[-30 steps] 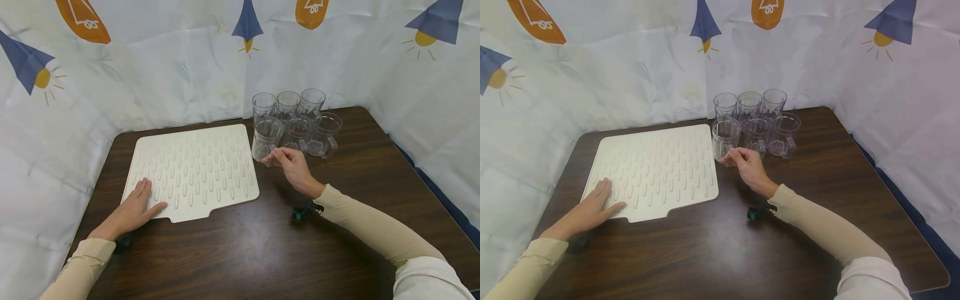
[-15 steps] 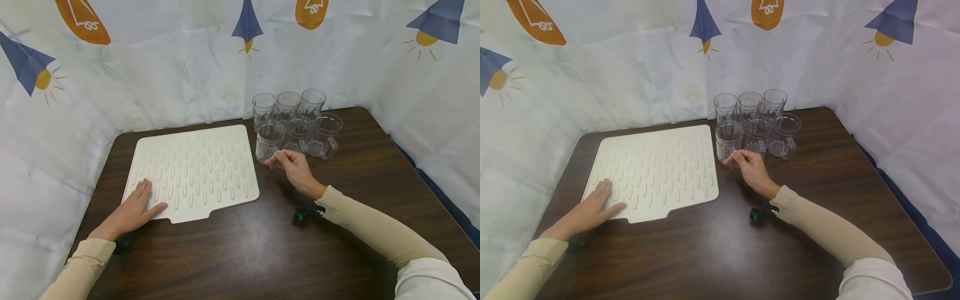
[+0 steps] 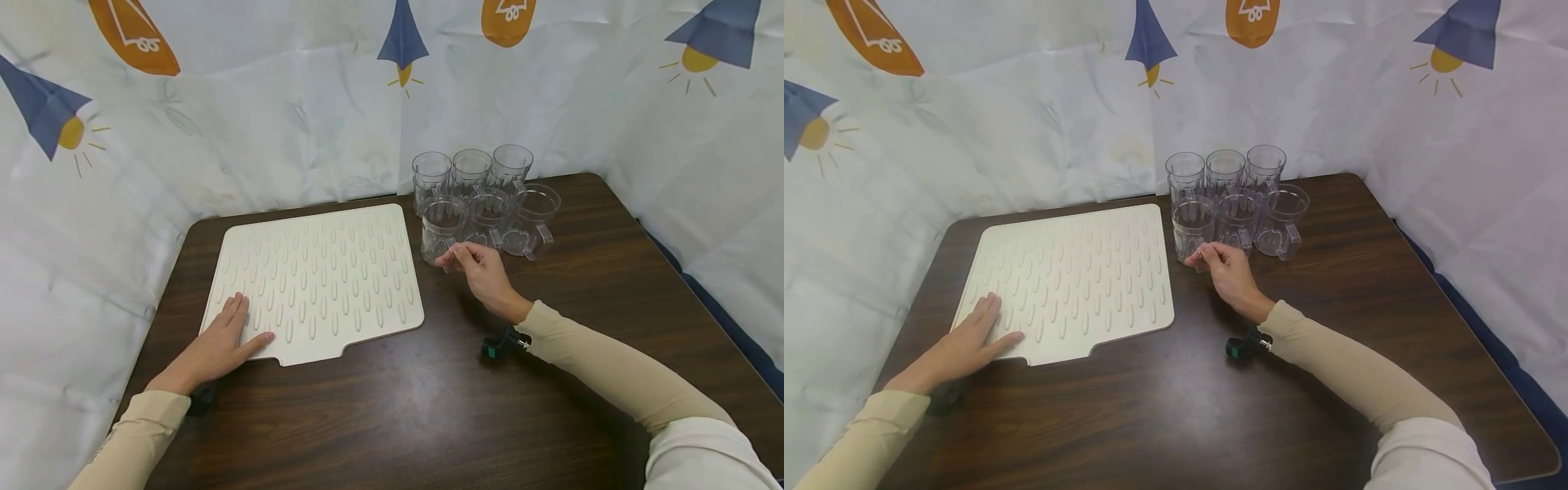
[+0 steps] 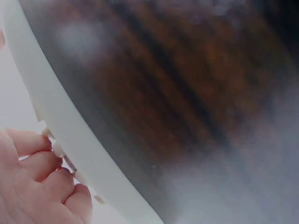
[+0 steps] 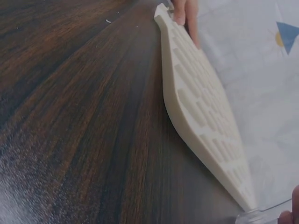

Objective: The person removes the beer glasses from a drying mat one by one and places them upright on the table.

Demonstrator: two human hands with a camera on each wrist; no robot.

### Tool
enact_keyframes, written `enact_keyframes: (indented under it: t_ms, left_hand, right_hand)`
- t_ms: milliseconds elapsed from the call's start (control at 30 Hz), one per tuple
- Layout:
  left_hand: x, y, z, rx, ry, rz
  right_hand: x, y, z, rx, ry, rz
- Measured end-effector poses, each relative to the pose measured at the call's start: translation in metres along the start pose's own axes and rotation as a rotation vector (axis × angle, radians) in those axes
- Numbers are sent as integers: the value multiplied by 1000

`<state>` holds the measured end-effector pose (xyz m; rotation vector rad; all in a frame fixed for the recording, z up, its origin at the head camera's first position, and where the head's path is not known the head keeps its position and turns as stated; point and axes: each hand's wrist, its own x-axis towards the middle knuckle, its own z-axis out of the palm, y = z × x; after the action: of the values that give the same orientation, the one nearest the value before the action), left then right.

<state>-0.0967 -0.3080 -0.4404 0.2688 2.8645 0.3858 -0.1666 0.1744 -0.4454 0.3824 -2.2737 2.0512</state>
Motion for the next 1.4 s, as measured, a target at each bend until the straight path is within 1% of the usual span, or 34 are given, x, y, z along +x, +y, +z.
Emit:
enact_keyframes:
  t_ms: [167,333,633,800,933,1167,1267,1400]
  left_hand:
    - [-1,1,1,-15,1,6]
    - [-2,2,0,-22,5,8]
    - [-3,3,0,-12,11,11]
    - [-2,2,2,-1,20,11]
    - [-2,2,3,2,20,11]
    - [-3,3,1,5,21,15]
    - [-3,2,0,-2,19,10]
    - [-3,1,0,-11,14,6]
  right_hand:
    - [0,0,-1,-21,10,19]
    - [0,0,-3,-49,20,7]
    - [-1,-1,-2,-76,67,9]
    - [-1,-4,-1,-90,69,32]
    - [-1,-7,-1,-49,60,65]
    - [-2,-10,-4,79,21,145]
    - [-3,-11,-4,100,5,151]
    - [-6,-13,-4,72,-2,147]
